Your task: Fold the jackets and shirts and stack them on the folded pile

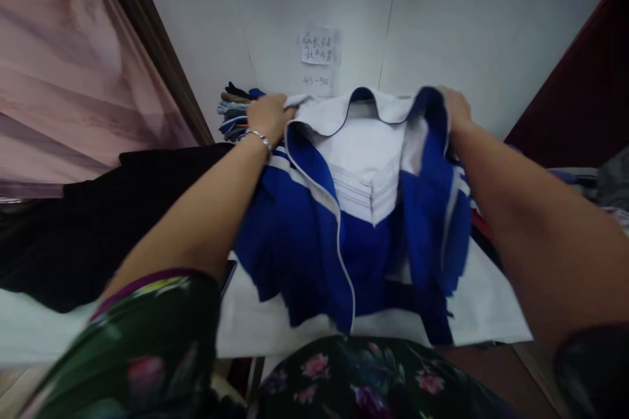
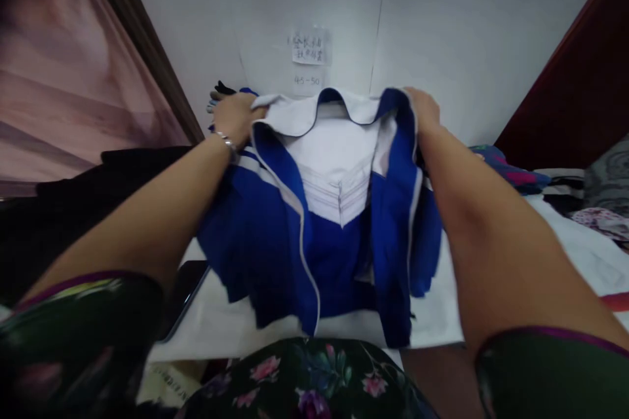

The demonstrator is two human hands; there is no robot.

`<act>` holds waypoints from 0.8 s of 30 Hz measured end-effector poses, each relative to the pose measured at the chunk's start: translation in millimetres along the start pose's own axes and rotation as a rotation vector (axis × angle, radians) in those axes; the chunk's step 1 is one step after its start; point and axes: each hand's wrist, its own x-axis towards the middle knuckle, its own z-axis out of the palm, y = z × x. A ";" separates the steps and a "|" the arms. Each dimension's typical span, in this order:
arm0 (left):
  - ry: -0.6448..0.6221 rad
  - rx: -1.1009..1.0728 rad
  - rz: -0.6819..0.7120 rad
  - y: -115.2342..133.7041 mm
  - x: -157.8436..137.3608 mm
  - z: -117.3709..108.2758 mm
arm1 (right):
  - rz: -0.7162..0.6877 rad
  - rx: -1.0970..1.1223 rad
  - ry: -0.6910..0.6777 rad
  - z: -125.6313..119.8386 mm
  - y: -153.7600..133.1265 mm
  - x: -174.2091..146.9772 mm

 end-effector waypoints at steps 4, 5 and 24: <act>-0.203 -0.065 -0.050 -8.5 -10.5 108.0 | 0.013 0.146 -0.091 81.9 -10.5 -40.0; -0.293 -0.099 -0.022 -11.0 -25.1 129.1 | -0.006 0.209 -0.136 99.0 -8.5 -57.5; -0.669 -0.403 0.053 0.9 -187.9 190.1 | 0.090 0.442 -0.252 193.1 73.0 -265.9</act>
